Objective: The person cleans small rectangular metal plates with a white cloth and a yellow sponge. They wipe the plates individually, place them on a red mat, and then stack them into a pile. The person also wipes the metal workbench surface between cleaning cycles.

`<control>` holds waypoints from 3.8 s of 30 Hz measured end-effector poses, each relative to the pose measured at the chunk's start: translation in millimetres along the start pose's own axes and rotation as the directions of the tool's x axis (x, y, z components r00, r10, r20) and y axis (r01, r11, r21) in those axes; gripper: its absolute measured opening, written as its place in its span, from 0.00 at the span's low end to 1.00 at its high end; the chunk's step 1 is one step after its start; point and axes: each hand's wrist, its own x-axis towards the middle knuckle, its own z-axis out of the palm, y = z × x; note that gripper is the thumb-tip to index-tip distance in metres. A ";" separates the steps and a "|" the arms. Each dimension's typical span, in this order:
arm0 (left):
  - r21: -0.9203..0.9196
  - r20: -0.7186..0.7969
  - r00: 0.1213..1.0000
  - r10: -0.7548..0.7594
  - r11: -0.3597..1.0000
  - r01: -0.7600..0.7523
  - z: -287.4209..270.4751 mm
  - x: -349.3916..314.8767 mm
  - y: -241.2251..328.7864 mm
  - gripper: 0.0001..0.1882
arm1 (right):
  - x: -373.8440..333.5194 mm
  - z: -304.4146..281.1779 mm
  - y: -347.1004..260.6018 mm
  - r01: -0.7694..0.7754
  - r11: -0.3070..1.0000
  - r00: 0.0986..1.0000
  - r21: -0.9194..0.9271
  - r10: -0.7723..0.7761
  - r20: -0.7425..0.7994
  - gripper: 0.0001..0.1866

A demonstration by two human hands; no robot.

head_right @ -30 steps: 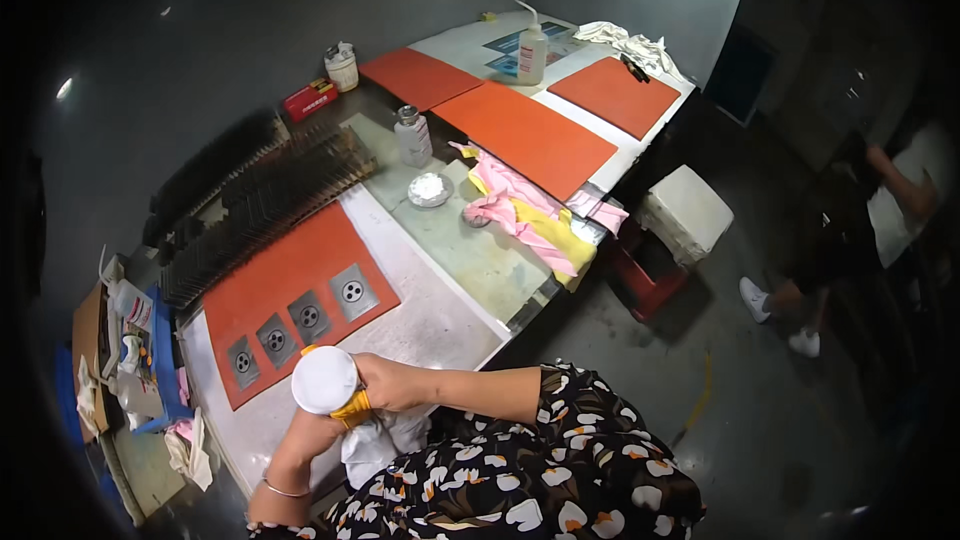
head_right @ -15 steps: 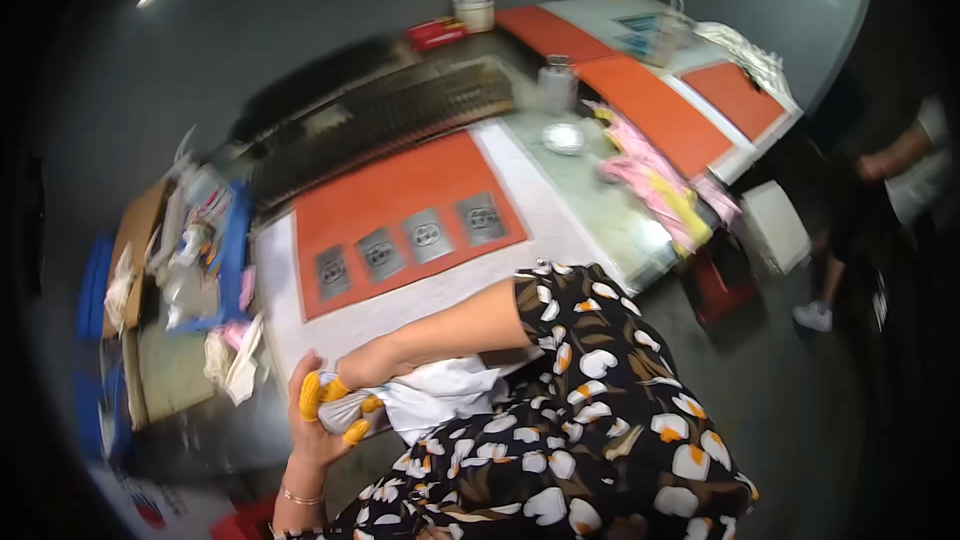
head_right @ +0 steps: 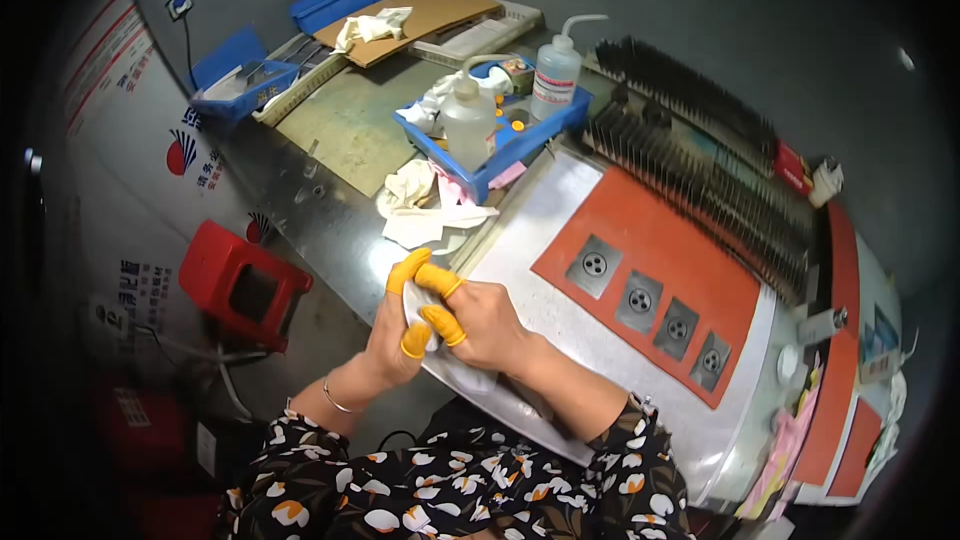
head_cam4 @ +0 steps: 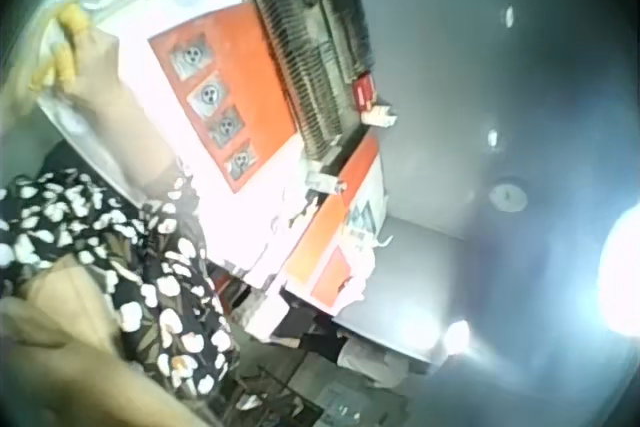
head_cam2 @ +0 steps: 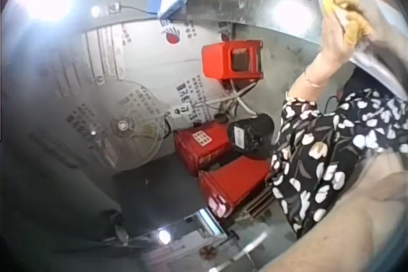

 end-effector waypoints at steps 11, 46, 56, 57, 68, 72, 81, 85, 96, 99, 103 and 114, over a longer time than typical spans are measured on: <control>0.163 -0.265 0.964 -0.004 0.985 0.048 -7.0 157.9 -105.0 0.47 | 93.2 -102.3 81.6 -0.023 0.422 0.857 0.906 0.475 -0.199 0.17; 0.042 -0.309 0.945 -0.106 0.991 0.125 14.5 192.9 -145.0 0.31 | 151.9 -110.5 103.1 -0.022 0.282 0.850 0.959 0.511 -0.130 0.19; 0.154 -0.262 0.962 -0.073 0.981 0.116 -3.6 206.2 -175.0 0.29 | 135.6 -117.5 124.2 -0.030 -0.043 0.897 0.999 0.440 0.046 0.16; 0.100 -0.216 0.965 -0.149 0.980 0.174 23.8 203.6 -152.5 0.29 | 113.1 -123.8 121.9 -0.033 -0.013 0.872 0.999 0.488 0.035 0.16; 0.090 0.298 0.864 0.407 0.889 -0.450 189.1 109.3 1.1 0.25 | -291.1 -180.2 -122.1 0.158 0.323 0.322 0.933 0.877 -0.358 0.13; -0.406 0.746 0.347 0.568 0.802 -0.439 350.7 36.5 117.2 0.28 | -428.6 -207.1 -207.2 -0.069 0.597 -0.234 0.799 0.769 -0.595 0.13; -0.566 0.741 0.160 0.652 0.735 -0.374 604.3 -72.6 171.6 0.13 | -506.7 -253.2 -148.6 -0.944 -0.308 -0.026 -0.119 0.429 -0.903 0.26; -0.576 0.673 0.263 0.692 0.713 -0.400 603.4 -83.0 175.2 0.11 | -516.9 -257.3 -155.7 -0.957 -0.278 -0.062 -0.081 0.472 -0.879 0.19; -0.595 0.665 0.282 0.691 0.719 -0.360 592.0 -78.5 162.5 0.16 | -443.0 -229.2 -216.0 -0.999 0.034 0.021 0.002 0.648 -0.761 0.17; -0.624 0.636 0.228 0.737 0.665 -0.409 497.2 -43.9 143.6 0.19 | -391.4 -231.5 -208.3 -0.948 0.253 0.020 0.195 0.657 -0.754 0.16; -0.375 0.798 0.295 0.526 0.816 -0.439 354.9 5.1 82.5 0.24 | -310.6 -232.5 -133.0 -0.906 0.320 0.422 -0.278 0.734 -0.532 0.16; 0.003 0.864 0.409 0.295 0.808 -0.589 235.7 36.3 12.2 0.27 | -231.2 -242.5 41.2 -0.906 0.007 0.212 -0.424 0.873 -0.440 0.16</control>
